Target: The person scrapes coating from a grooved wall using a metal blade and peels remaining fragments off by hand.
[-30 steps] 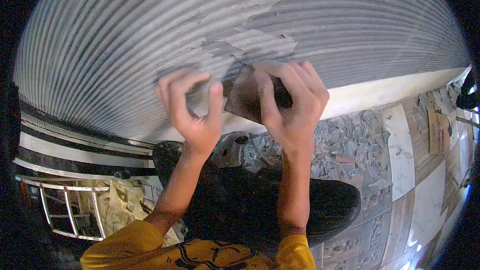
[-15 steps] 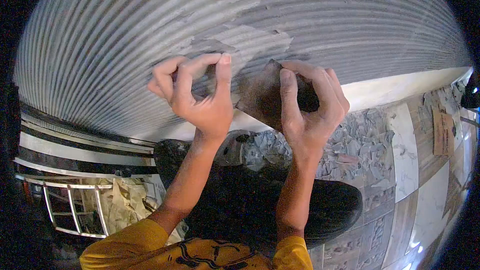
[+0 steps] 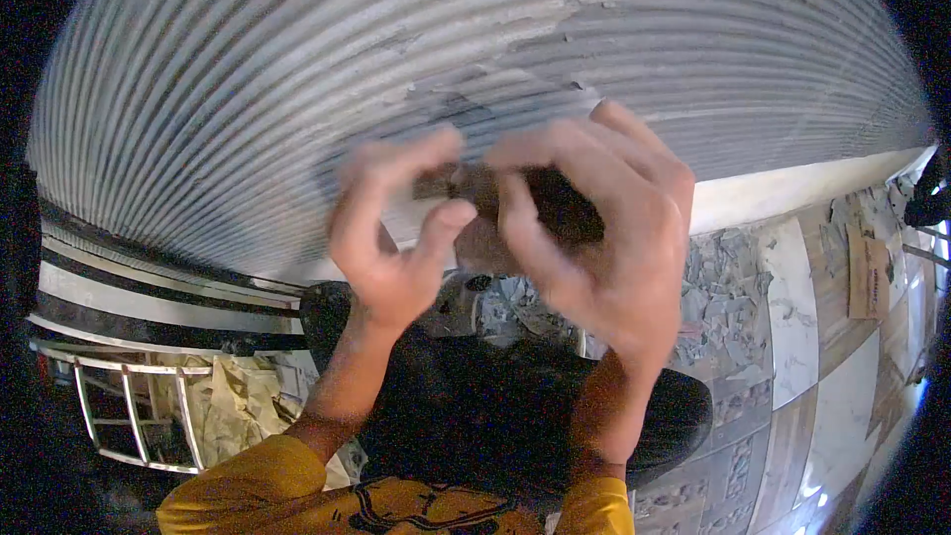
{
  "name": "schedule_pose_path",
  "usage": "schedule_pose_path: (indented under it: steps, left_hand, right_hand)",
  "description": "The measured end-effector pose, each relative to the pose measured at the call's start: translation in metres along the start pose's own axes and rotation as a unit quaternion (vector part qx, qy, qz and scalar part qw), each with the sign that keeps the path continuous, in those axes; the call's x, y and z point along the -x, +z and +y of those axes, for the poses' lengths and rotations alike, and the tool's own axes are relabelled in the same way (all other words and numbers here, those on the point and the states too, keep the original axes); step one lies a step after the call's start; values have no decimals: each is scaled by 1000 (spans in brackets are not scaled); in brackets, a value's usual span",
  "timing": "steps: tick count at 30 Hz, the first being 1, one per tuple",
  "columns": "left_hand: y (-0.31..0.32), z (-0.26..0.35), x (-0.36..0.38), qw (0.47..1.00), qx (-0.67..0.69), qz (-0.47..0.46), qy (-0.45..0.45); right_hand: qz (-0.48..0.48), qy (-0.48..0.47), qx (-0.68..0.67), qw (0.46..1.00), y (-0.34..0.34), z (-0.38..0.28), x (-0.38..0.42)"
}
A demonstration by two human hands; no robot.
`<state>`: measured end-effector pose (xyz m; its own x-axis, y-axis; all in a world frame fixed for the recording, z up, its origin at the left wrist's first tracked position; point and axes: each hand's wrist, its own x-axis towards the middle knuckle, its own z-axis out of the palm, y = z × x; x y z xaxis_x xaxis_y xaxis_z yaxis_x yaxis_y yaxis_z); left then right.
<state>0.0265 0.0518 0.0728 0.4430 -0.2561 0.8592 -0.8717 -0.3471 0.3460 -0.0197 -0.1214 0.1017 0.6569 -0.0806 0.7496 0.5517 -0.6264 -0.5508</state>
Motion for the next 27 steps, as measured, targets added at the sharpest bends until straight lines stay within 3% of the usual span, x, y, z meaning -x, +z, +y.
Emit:
schedule_pose_path:
  steps: [1, 2, 5, 9, 11, 12, 14, 16, 18, 20, 22, 24, 25, 27]
  left_hand:
    - [-1, 10, 4, 997, 46, -29, -61]
    - [-3, 11, 9, 996, 50, -25, -62]
    - [-5, 12, 16, 959, 220, 5, -179]
    - [-6, 13, 12, 950, 247, -2, -189]
    - [-10, 9, 3, 976, 146, -96, -128]
    - [-10, 6, -2, 976, 151, -96, -126]
    - [-8, 0, -12, 992, 87, -95, -3]
    - [-9, -5, -22, 992, 91, -92, -6]
    - [-20, -17, -28, 984, -63, -62, 156]
    - [-35, -22, -21, 982, -100, -44, 154]
    - [-54, -23, -23, 953, -218, -33, 208]
    - [-57, -32, -25, 949, -235, -40, 207]
    - [-51, -39, -25, 935, -276, -20, 223]
    - [-45, -47, -17, 921, -314, 0, 230]
  right_hand:
    - [-45, -7, -22, 999, -3, -5, 0]
    - [-48, -9, -17, 999, -5, -9, 3]
    - [-59, 113, -66, 990, -12, -18, 13]
    - [-75, 173, -75, 979, -11, -12, 25]
    - [-100, 162, -31, 981, -10, -13, 24]
    - [-126, 150, 4, 981, -9, -14, 23]
    - [-115, 144, 13, 983, -4, -14, 24]
    - [-22, 170, -52, 984, 5, -6, 34]
    - [11, 144, -27, 989, 11, 0, 39]
    - [59, 160, -16, 985, 16, 8, 41]
    - [55, 142, -15, 988, 18, 13, 34]
    - [38, 227, -19, 973, 11, 3, 20]
    - [69, 191, 6, 979, 8, 6, 17]
    - [94, 211, -7, 973, -2, -1, 5]
